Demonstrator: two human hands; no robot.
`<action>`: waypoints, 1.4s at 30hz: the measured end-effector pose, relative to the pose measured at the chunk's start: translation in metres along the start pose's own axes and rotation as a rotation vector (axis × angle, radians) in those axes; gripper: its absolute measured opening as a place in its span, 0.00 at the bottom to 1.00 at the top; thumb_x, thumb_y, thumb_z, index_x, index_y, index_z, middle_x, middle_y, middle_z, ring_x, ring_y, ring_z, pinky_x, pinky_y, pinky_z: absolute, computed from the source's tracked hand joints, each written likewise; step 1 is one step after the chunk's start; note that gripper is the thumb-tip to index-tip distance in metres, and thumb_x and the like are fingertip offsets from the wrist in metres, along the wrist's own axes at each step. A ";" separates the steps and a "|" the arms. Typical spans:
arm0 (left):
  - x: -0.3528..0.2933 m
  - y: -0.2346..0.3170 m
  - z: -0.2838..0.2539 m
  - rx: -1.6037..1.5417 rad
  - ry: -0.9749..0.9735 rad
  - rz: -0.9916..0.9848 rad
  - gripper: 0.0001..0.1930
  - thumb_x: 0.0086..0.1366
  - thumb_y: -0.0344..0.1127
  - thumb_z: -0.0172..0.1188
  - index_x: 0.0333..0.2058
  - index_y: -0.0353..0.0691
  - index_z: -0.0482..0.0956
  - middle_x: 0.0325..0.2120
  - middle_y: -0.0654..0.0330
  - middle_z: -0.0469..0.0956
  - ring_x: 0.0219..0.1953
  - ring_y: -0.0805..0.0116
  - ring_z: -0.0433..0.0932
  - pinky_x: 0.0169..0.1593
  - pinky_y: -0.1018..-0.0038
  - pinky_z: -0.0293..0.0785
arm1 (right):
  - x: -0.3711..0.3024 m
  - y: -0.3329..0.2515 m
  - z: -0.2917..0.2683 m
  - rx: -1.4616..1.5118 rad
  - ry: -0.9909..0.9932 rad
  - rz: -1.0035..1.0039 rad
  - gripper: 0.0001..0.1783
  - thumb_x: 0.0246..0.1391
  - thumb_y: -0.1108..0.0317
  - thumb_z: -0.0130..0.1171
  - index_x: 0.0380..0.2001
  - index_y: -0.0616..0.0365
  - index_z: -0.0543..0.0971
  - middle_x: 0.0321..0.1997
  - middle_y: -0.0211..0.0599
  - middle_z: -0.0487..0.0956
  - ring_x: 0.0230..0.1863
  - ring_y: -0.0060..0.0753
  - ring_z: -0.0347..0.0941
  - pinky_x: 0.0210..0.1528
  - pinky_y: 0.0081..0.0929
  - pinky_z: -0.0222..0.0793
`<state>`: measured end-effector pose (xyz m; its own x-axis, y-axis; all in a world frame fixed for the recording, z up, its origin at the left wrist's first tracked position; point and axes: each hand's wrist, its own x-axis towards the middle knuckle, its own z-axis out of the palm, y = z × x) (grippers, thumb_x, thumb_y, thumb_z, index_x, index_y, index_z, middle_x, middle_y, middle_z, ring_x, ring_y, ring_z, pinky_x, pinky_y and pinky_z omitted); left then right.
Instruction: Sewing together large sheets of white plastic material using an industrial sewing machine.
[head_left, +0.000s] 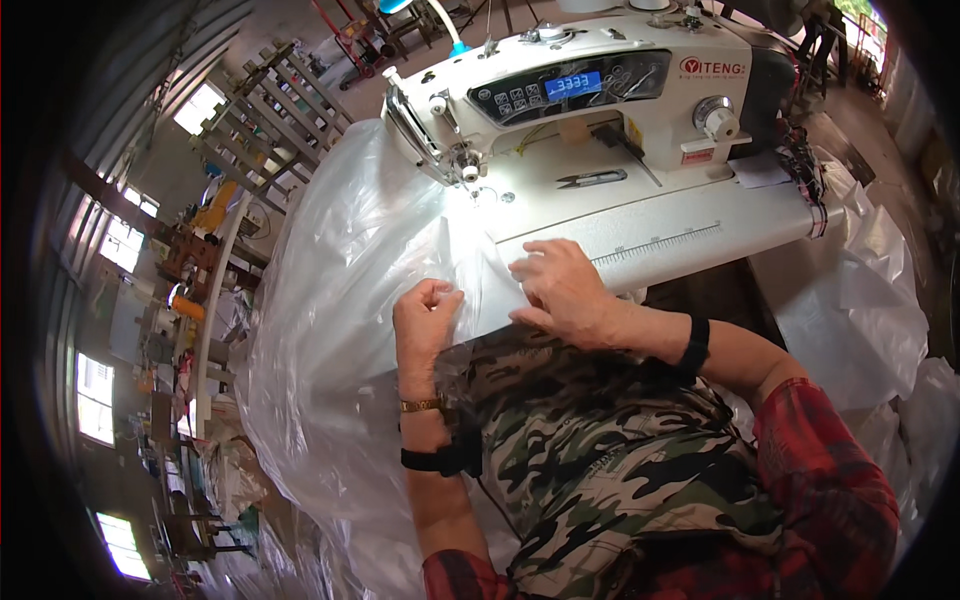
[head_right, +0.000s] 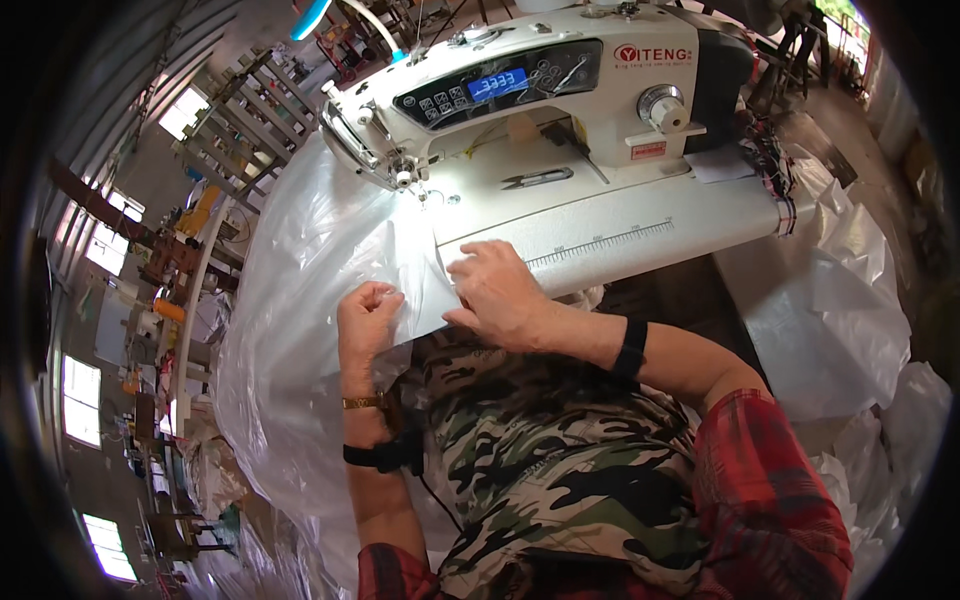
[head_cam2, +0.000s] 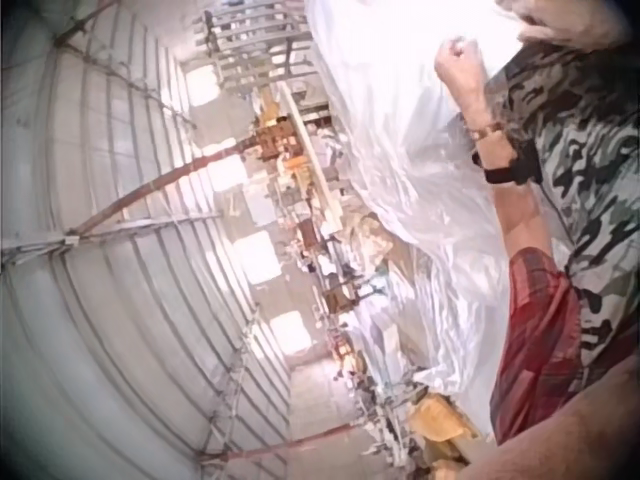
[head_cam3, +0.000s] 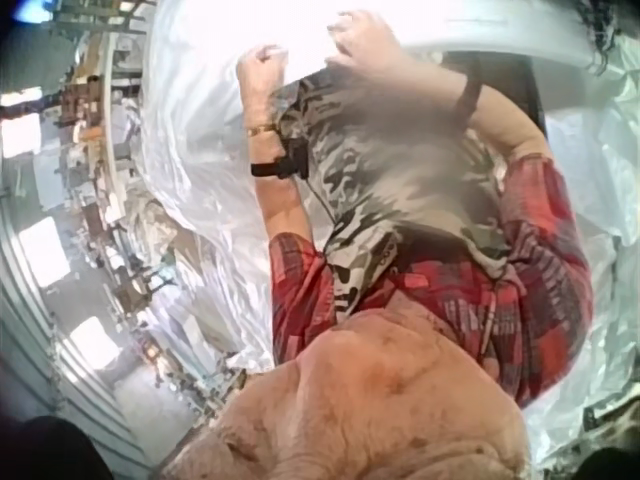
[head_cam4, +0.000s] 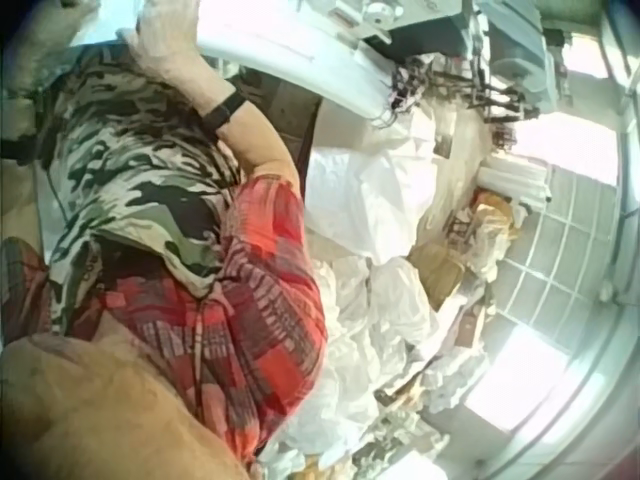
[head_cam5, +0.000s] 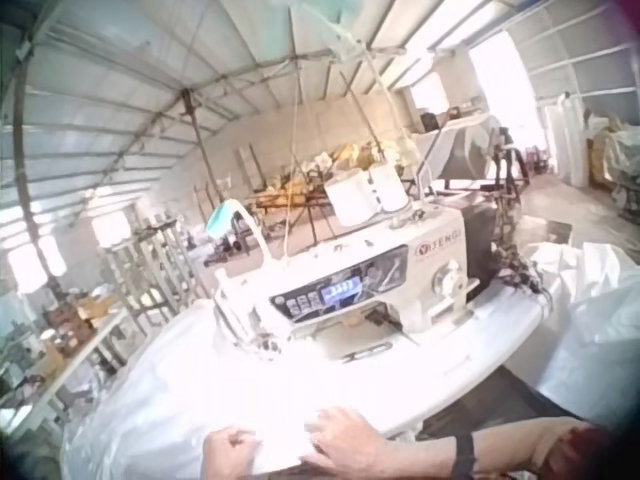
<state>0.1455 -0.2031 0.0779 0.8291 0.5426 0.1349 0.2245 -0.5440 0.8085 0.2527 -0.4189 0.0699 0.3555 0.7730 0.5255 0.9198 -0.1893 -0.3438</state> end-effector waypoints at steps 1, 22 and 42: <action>-0.002 0.007 -0.002 0.017 -0.021 -0.033 0.10 0.57 0.31 0.66 0.37 0.32 0.81 0.21 0.68 0.76 0.23 0.83 0.70 0.28 0.82 0.67 | 0.004 0.003 -0.001 -0.007 0.117 -0.040 0.18 0.47 0.54 0.66 0.29 0.59 0.81 0.45 0.40 0.80 0.54 0.45 0.69 0.59 0.41 0.59; -0.055 0.046 0.003 -0.173 -0.179 -0.098 0.05 0.63 0.29 0.60 0.35 0.35 0.75 0.16 0.69 0.72 0.19 0.83 0.68 0.25 0.84 0.61 | 0.042 0.020 -0.001 0.077 0.138 -0.156 0.29 0.41 0.61 0.71 0.49 0.52 0.75 0.52 0.33 0.74 0.57 0.40 0.66 0.64 0.43 0.54; -0.058 0.041 -0.041 -0.168 -0.079 -0.004 0.08 0.66 0.33 0.58 0.39 0.36 0.81 0.26 0.65 0.80 0.20 0.85 0.65 0.23 0.85 0.62 | 0.067 0.016 0.005 0.125 -0.138 -0.435 0.03 0.48 0.69 0.62 0.29 0.49 0.80 0.26 0.26 0.77 0.38 0.30 0.75 0.65 0.48 0.55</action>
<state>0.0859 -0.2304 0.1270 0.8673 0.4892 0.0919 0.1446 -0.4242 0.8939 0.2906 -0.3673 0.0952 -0.0918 0.8393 0.5359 0.9483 0.2378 -0.2101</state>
